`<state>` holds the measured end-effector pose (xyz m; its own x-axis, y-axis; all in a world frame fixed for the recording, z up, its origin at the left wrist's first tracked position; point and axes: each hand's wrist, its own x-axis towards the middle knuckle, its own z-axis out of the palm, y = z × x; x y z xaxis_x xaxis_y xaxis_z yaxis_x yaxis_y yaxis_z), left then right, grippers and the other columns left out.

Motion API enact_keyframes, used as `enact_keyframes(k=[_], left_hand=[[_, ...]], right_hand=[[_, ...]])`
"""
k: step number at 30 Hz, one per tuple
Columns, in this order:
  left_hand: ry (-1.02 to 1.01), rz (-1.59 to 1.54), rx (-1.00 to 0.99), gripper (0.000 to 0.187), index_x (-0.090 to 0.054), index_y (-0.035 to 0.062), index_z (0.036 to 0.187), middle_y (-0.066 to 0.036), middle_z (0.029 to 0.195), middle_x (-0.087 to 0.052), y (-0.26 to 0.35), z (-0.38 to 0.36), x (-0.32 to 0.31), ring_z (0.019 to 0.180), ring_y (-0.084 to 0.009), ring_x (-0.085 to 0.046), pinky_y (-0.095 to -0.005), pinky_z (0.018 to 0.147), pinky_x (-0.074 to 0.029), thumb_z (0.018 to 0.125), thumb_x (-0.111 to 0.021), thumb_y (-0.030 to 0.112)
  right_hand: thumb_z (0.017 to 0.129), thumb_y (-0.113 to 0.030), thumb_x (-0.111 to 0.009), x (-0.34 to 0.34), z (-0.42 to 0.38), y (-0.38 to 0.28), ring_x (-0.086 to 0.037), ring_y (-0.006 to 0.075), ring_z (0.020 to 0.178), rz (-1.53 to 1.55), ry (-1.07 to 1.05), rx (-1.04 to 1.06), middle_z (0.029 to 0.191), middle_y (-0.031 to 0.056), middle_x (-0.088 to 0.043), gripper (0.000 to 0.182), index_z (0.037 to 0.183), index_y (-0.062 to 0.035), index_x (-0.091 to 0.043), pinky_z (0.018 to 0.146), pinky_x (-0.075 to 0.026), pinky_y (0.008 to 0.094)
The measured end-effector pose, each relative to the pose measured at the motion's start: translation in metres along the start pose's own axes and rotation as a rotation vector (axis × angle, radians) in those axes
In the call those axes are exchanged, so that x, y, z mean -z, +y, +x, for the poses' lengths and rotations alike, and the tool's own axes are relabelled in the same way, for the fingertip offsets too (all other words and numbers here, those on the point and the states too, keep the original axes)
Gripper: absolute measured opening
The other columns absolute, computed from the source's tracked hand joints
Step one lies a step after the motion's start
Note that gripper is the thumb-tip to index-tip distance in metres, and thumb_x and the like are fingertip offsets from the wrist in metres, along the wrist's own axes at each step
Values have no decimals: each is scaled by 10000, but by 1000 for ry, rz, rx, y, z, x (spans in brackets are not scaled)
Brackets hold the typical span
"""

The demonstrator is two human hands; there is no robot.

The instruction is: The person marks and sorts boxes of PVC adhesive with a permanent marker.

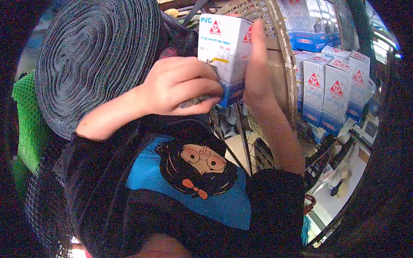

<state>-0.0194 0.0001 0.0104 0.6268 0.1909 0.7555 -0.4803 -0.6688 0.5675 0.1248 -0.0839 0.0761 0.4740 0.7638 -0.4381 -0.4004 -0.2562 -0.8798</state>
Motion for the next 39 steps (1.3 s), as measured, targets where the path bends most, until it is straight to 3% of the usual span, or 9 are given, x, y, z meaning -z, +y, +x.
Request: enact_keyframes(k=[6,11,17,20,23,26,33,38,39], left_hand=[[89,80,-48,244,-685,70,889,-59,843,-658,1,-1,2,681,-225,-652,-328,575,-524,681,-801,123],[356,194,202,219,-632,2,959,-134,914,-638,-9,13,20,843,-282,-616,-350,765,-504,764,-730,-5],[316,191,260,245,-622,68,967,-101,951,-627,-13,8,8,818,-288,-658,-363,680,-553,770,-746,143],[289,188,244,244,-634,85,953,-80,948,-635,-12,6,5,824,-270,-667,-356,668,-556,753,-757,148],[261,165,213,236,-646,72,936,-85,943,-643,-11,6,3,833,-261,-672,-346,692,-557,737,-764,115],[200,140,181,233,-655,41,904,-105,920,-655,-3,7,4,820,-260,-680,-339,706,-564,703,-771,62],[58,132,149,249,-632,48,869,-92,889,-645,2,2,4,753,-259,-665,-340,631,-544,662,-766,87],[274,146,131,214,-628,17,930,-111,874,-633,-9,11,17,788,-284,-641,-357,735,-525,744,-733,14],[395,200,138,202,-644,47,911,-110,886,-650,-19,13,16,794,-295,-655,-381,691,-532,757,-759,109]], right_hand=[[1055,-555,-213,-6,-1,-3,-667,193,966,-7,27,26,1084,86,-677,609,1275,-85,-532,860,-535,346],[1059,-531,-200,-3,-4,1,-620,226,1118,-158,-81,-11,1243,136,-624,647,1412,-46,-440,988,-488,379],[1059,-526,-207,-1,-4,7,-623,218,1110,-182,-41,78,1244,134,-624,644,1396,-40,-460,976,-493,364],[1058,-526,-203,2,-4,4,-619,232,1120,-216,-48,86,1257,142,-616,646,1395,-39,-462,986,-486,367],[1057,-525,-253,-3,-2,5,-651,187,1012,-84,53,100,1115,105,-665,604,1317,-52,-524,898,-518,339],[1047,-549,-195,-3,-5,-1,-629,251,1118,-87,89,115,1242,148,-631,679,1399,-36,-466,976,-494,372],[1036,-591,-186,2,-4,-5,-680,266,1051,-47,233,175,1195,149,-669,735,1378,-17,-491,921,-539,395],[1041,-574,-173,-4,-8,-8,-653,270,1106,-115,62,89,1247,166,-639,718,1396,-22,-464,966,-520,400],[1043,-568,-169,-6,-9,-4,-647,271,1117,-103,24,77,1258,170,-632,713,1402,-23,-456,975,-516,402]])
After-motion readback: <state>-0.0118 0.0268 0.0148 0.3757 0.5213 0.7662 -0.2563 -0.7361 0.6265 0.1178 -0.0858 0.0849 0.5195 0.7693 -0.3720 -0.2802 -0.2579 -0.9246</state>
